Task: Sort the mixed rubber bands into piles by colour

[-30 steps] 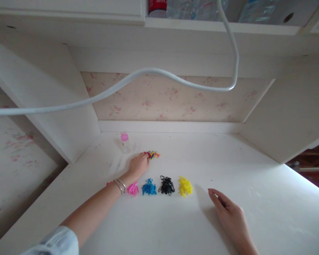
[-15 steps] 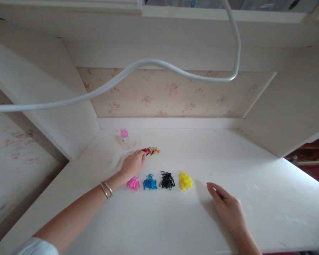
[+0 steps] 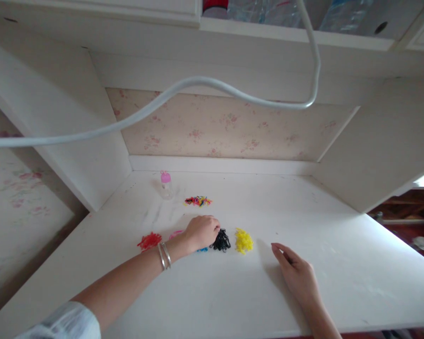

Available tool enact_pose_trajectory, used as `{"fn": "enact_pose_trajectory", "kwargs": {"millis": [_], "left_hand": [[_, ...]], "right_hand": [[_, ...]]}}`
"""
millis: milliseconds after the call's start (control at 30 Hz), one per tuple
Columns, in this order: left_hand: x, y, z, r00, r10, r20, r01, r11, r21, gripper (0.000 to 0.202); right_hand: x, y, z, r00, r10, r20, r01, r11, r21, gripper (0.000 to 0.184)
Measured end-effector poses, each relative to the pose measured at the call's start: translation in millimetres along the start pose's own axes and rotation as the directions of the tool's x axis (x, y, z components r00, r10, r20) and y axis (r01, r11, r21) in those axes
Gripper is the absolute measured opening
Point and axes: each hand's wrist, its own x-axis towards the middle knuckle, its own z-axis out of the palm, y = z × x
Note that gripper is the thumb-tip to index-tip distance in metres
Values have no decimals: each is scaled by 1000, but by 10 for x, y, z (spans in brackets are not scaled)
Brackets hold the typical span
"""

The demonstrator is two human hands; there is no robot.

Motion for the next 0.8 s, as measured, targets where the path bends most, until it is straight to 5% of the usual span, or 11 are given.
{"fn": "enact_pose_trajectory", "kwargs": {"millis": [200,400,633,800], "left_hand": [[-176,-82,-229,996,-37,-85,30,996,-82,22],[-939,-220,-476,973,-161,-164,126,971,-203,27],[-1850,-525,-252,806,-563,-181,361,711,-603,29],[-2031,-644,-113,705,-697,-128,392,535,-748,36]], "right_hand": [[-6,-37,-12,999,-28,-23,28,999,-18,50],[2,-23,-15,1000,-8,18,9,999,-38,49],[51,-28,-18,998,27,-48,-23,996,89,43],[74,-13,27,997,34,-69,-29,997,68,42]]}}
